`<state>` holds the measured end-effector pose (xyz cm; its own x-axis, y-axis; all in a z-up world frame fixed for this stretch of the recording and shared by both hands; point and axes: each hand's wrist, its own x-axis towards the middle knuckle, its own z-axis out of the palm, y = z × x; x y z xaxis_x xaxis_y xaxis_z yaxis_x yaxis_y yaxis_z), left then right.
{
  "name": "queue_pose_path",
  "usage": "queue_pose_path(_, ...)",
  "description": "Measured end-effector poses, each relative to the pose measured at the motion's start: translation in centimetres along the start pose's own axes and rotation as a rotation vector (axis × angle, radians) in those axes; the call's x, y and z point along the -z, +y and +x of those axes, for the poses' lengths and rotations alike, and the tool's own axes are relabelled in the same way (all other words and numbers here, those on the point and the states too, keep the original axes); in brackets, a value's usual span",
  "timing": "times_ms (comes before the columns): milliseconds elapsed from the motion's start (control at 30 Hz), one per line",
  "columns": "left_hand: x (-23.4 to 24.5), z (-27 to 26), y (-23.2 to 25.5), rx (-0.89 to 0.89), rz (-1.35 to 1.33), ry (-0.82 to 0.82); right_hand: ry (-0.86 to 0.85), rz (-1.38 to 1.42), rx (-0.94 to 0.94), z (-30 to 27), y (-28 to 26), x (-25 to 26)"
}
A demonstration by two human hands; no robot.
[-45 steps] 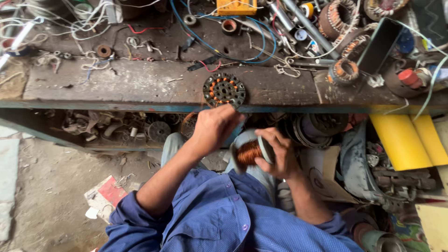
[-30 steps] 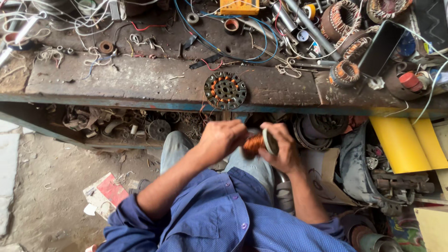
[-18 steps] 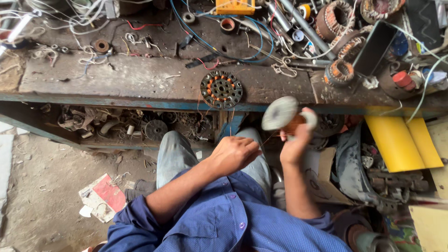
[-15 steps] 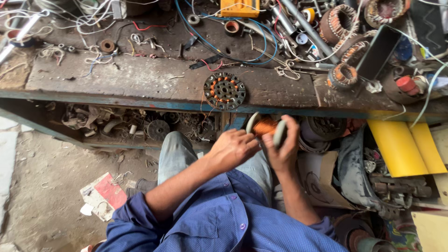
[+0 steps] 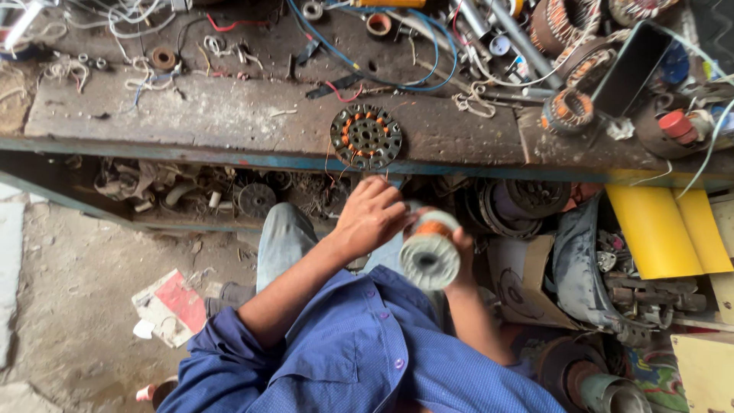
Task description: The person winds copper wire by hand around the slots of a circular stator core. They hold the stator with one hand and feed the wire from a spool with the other, repeatedly looping the wire through the slots.
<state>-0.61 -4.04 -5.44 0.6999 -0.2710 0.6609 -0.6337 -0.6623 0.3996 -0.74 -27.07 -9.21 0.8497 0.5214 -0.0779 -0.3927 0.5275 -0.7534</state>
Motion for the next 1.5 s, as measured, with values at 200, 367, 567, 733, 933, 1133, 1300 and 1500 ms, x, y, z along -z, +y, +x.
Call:
queue_pose_path(200, 0.2, -2.3, 0.2, 0.054, 0.047, -0.116, -0.318, 0.584, -0.049, 1.3, -0.6, -3.0)
queue_pose_path(367, 0.8, -3.1, -0.5, 0.094, 0.042, -0.025, -0.312, 0.346, -0.1, 1.7, 0.3, -2.5)
queue_pose_path(567, 1.0, -4.1, -1.8, 0.596, -0.269, 0.273, -0.277, 0.34, -0.227, 1.2, 1.8, -1.2)
queue_pose_path(733, 0.0, -4.6, -3.0, 0.742, -0.424, 0.376, -0.214, 0.384, -0.145, 1.6, 0.5, -0.7)
queue_pose_path(933, -2.4, -6.5, -3.9, 0.918, -0.574, 0.338, -0.341, 0.569, -0.046, 1.1, -3.0, -0.6)
queue_pose_path(1133, -4.9, -9.2, -4.9, 1.073, -0.856, 0.342, -0.407, 0.398, 0.025, 2.7, -6.4, -0.9)
queue_pose_path(1300, -5.3, -11.2, -5.8, 1.138, -1.048, 0.47, -0.474, -0.042, -0.016, 3.0, -6.7, -1.5)
queue_pose_path(1500, -5.5, -11.0, -5.4, 1.204, -1.181, 0.403, -0.43, -0.546, -0.206, 3.3, -2.0, -2.3)
